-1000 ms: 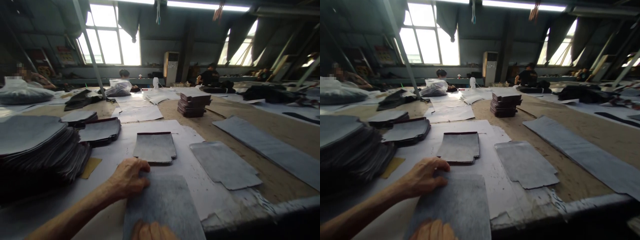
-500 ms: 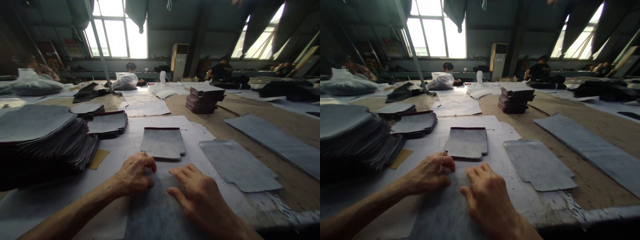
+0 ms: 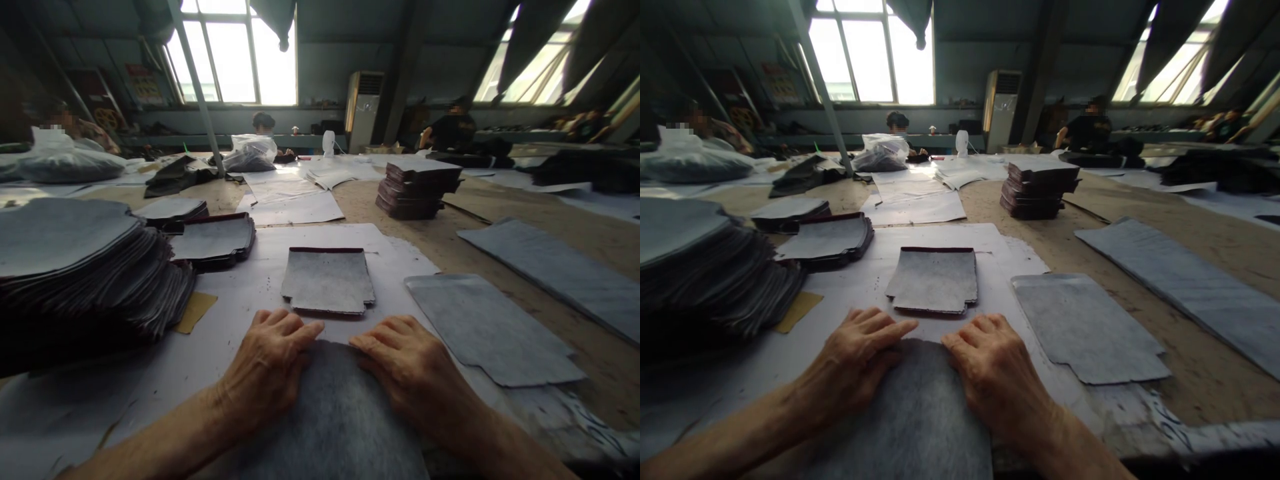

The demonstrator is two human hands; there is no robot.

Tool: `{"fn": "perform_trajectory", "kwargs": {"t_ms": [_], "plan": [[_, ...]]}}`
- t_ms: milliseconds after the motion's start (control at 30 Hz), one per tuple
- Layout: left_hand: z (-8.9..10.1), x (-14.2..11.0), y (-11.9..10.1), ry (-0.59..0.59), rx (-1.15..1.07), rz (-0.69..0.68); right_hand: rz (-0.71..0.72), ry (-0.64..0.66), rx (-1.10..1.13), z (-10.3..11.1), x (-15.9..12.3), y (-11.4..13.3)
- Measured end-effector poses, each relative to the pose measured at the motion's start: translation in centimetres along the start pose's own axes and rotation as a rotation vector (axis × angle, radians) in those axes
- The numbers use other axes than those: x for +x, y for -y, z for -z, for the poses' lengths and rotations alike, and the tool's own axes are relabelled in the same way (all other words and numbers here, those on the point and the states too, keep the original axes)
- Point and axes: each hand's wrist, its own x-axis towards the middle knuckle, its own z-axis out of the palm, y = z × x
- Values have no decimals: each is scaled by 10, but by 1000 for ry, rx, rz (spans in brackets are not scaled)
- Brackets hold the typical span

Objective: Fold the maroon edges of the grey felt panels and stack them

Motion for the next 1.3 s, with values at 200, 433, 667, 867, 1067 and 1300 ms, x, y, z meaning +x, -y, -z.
{"fn": "perform_trajectory", "kwargs": {"t_ms": [200, 433, 667, 867, 1067, 1300], "plan": [[-2, 0, 9, -54, 16, -178, 72, -62, -18, -3, -6, 4], [-2, 2, 19, -21, -96, -374, 161, -92, -68, -1, -8, 7], [0, 1, 19, 78, -83, -400, 237, -40, -141, 1, -8, 10], [0, 2, 18, 132, -22, -458, 263, -20, -235, -3, -8, 13], [-1, -1, 18, 120, 3, -453, 309, -73, -214, -6, -4, 18], [0, 1, 20, 136, -12, -452, 332, 150, -87, 0, 4, 13]]}}
